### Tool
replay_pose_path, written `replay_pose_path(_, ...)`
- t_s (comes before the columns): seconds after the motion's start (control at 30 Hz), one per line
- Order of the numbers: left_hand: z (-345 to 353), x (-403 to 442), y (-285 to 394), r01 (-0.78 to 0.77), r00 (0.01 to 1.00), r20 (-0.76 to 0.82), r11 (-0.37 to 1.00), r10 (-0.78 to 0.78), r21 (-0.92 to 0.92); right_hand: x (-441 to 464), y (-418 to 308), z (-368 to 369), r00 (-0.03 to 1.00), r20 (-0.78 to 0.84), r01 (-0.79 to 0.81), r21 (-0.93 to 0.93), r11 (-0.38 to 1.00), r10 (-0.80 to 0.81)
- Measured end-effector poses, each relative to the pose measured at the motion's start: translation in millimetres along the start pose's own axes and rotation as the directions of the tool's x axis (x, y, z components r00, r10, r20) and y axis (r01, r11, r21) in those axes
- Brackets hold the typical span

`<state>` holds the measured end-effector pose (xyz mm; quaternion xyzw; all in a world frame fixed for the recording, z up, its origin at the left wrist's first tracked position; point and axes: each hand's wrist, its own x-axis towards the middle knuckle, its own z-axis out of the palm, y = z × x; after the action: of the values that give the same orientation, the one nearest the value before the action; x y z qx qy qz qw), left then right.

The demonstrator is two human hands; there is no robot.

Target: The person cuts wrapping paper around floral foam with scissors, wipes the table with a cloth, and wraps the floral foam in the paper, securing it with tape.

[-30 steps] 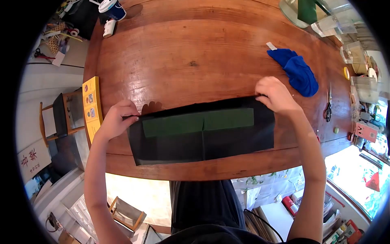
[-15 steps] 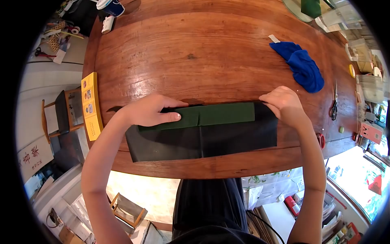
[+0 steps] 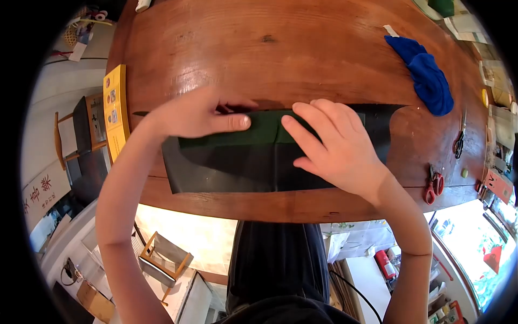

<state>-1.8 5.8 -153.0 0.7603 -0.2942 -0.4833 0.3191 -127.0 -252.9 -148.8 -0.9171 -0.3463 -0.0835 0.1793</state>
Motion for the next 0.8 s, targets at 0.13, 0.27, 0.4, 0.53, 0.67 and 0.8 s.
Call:
replay_pose_path(0.13,-9.1,14.7,-11.4,-0.026,0.999,-0.026,0.999,0.025,-0.036,9.4,-13.0,23.6,0.998,-0.026,-0.053,-0.029,0.998,0.052)
replay_pose_path(0.27,-12.0,23.6,-5.1,-0.040,0.994,-0.094,0.992,0.051,0.116,22.8,-15.7,26.7,0.993,-0.040,-0.114,0.003,0.993,0.114)
replay_pose_path(0.4,-14.0,32.1,-2.1,-0.012,0.986,-0.158,0.963,0.056,0.268,33.6,-16.4,37.2,0.987,-0.009,-0.159,0.008,0.987,0.159)
replay_pose_path(0.53,-3.1,26.6,4.3,0.004,0.945,-0.311,0.942,0.106,0.335,33.7,-17.4,48.7,0.986,0.067,-0.139,-0.150,0.979,0.150)
replay_pose_path(0.67,12.7,17.0,2.8,0.014,0.902,-0.411,0.942,0.132,0.334,34.3,-12.7,49.5,0.992,0.069,-0.096,-0.134,0.986,0.106)
replay_pose_path(0.8,28.2,15.0,6.3,0.049,0.828,-0.536,0.933,0.161,0.356,35.4,-13.8,48.5,0.991,0.085,-0.096,-0.122,0.988,0.107)
